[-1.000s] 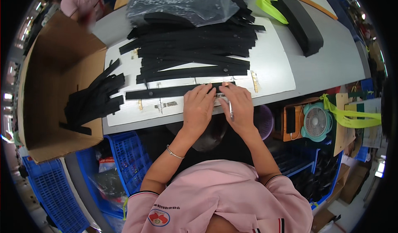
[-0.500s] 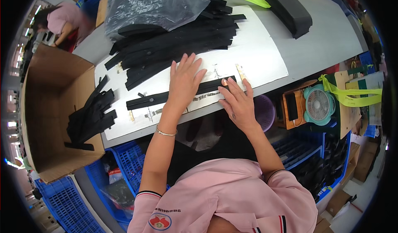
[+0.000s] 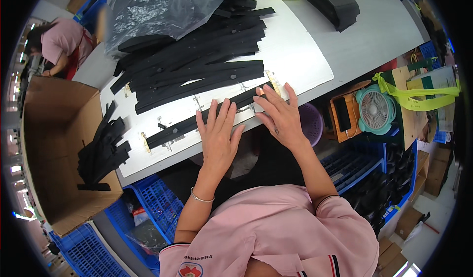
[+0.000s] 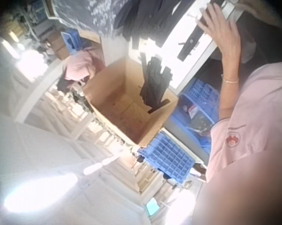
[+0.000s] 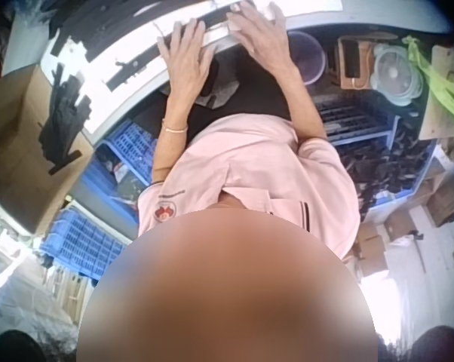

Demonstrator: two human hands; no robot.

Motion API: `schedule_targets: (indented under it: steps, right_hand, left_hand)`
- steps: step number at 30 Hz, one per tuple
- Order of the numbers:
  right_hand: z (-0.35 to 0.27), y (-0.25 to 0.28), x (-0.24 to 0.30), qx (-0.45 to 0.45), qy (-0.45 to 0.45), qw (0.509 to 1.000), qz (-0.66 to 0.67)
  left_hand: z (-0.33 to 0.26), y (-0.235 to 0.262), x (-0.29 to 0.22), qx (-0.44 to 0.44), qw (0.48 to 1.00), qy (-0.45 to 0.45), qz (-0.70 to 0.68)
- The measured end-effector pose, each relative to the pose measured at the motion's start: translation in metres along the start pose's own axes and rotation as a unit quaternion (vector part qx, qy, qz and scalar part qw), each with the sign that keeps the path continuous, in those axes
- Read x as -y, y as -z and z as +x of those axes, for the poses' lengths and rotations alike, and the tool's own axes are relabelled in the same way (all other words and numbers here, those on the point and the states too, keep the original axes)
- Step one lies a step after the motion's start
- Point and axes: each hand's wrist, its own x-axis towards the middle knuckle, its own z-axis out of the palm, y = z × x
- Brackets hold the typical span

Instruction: Marking and adjusting black zipper strips using a template and a pen.

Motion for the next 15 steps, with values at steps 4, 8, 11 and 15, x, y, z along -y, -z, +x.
schedule_targets:
  steps: [4,8,11,15]
  right_hand:
    - [0.004,0.003,0.004,-0.005,-0.014,1.000,0.008]
    - [0.015,0.013,0.000,-0.014,-0.019,0.998,0.052]
    - [0.037,0.020,-0.002,-0.051,-0.073,0.978,0.187]
    - [0.059,0.008,-0.007,0.001,-0.133,0.950,0.283]
  left_hand:
    - [-0.001,-0.001,0.000,-0.005,1.000,0.006,0.009]
    - [-0.002,-0.006,0.001,-0.021,1.000,0.002,0.010]
    - [-0.002,-0.007,0.001,-0.031,0.999,0.002,0.019]
    - [-0.003,-0.009,0.001,-0.043,0.999,-0.001,0.027]
